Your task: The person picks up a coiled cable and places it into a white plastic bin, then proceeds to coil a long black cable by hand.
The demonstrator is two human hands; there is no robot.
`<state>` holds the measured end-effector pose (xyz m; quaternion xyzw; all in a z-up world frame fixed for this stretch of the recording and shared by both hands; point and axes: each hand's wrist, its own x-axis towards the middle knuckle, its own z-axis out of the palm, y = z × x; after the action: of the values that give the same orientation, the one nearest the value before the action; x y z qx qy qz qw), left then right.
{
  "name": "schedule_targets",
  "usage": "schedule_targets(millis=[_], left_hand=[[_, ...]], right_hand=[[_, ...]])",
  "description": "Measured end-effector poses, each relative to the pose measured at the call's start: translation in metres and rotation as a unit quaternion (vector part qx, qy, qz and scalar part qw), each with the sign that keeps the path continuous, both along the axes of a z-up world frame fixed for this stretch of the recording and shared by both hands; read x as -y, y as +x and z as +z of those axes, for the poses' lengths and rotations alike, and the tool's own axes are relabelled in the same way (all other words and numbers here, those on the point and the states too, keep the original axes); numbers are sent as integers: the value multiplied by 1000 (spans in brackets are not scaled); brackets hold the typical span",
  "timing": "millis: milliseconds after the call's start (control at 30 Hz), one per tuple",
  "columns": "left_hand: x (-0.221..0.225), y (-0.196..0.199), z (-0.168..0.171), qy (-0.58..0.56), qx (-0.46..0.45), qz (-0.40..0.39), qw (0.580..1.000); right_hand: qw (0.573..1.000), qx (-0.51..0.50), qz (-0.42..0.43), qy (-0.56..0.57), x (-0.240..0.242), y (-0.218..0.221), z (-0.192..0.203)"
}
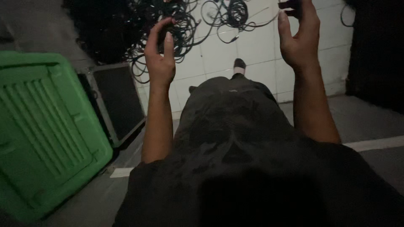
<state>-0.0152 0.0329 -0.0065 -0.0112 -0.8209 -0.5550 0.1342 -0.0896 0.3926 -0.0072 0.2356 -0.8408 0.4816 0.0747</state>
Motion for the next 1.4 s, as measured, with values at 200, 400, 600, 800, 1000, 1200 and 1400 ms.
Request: schedule_targets(millis=[200, 400, 600, 800, 1000, 1200, 1400], left_hand=[[-78, -38, -6, 37, 42, -13, 998], [-125, -70, -3, 26, 55, -29, 998], [-128, -104, -5, 24, 75, -40, 996], [-97, -155, -36, 37, 91, -77, 992], [-79, -211, -75, 31, 138, -134, 981], [-83, -273, -166, 32, 181, -176, 967], [-102, -297, -320, 68, 273, -133, 950]], right_hand=[[999, 23, -19, -11, -76, -23, 10], [997, 56, -43, 5, -118, -42, -2], [995, 87, -49, 8, -118, -63, -13], [992, 105, -68, 30, -89, -92, -17], [982, 149, -119, 10, -60, -116, -49], [961, 221, -163, 13, -38, -152, -123], [927, 321, -187, -47, -32, -182, -277]])
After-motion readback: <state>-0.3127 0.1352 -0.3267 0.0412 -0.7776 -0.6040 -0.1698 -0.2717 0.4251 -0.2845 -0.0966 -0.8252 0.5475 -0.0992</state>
